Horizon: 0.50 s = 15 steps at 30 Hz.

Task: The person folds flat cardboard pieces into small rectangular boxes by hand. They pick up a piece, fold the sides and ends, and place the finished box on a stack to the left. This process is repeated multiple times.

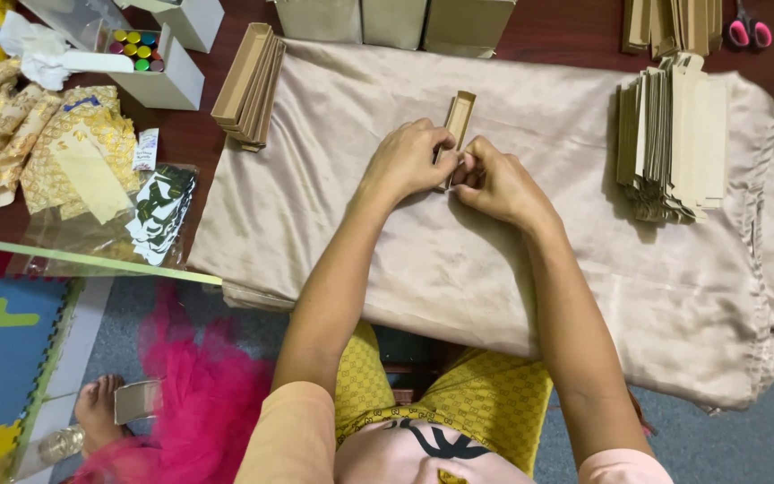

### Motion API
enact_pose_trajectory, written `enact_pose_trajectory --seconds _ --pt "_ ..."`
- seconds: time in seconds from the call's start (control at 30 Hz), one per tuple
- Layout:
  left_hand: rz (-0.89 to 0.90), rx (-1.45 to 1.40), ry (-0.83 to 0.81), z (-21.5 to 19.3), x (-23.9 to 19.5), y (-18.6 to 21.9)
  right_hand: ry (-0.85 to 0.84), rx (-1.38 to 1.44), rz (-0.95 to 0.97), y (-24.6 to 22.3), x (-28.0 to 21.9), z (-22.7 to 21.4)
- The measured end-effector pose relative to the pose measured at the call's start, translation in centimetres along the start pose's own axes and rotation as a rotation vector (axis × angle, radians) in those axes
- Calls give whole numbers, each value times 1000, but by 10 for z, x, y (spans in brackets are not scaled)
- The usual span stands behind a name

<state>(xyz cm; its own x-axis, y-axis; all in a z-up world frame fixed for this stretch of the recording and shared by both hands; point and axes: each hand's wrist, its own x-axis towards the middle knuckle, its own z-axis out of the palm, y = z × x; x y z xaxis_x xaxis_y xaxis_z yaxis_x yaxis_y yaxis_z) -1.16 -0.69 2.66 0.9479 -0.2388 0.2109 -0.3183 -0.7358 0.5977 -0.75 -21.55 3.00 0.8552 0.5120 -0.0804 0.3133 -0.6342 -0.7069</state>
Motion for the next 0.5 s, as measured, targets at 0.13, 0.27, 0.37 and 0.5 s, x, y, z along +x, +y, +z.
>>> enact_pose_trajectory --seconds 0.13,0.27,0.37,0.5 --pt "-60 51 -35 12 7 6 13 13 -36 33 10 4" --pt "-96 174 -37 54 28 -9 136 138 -114 55 16 -4" --pt "-114 244 1 74 35 -3 225 148 -140 62 15 -8" --pt "-132 412 103 89 39 8 300 43 -170 59 13 -3"
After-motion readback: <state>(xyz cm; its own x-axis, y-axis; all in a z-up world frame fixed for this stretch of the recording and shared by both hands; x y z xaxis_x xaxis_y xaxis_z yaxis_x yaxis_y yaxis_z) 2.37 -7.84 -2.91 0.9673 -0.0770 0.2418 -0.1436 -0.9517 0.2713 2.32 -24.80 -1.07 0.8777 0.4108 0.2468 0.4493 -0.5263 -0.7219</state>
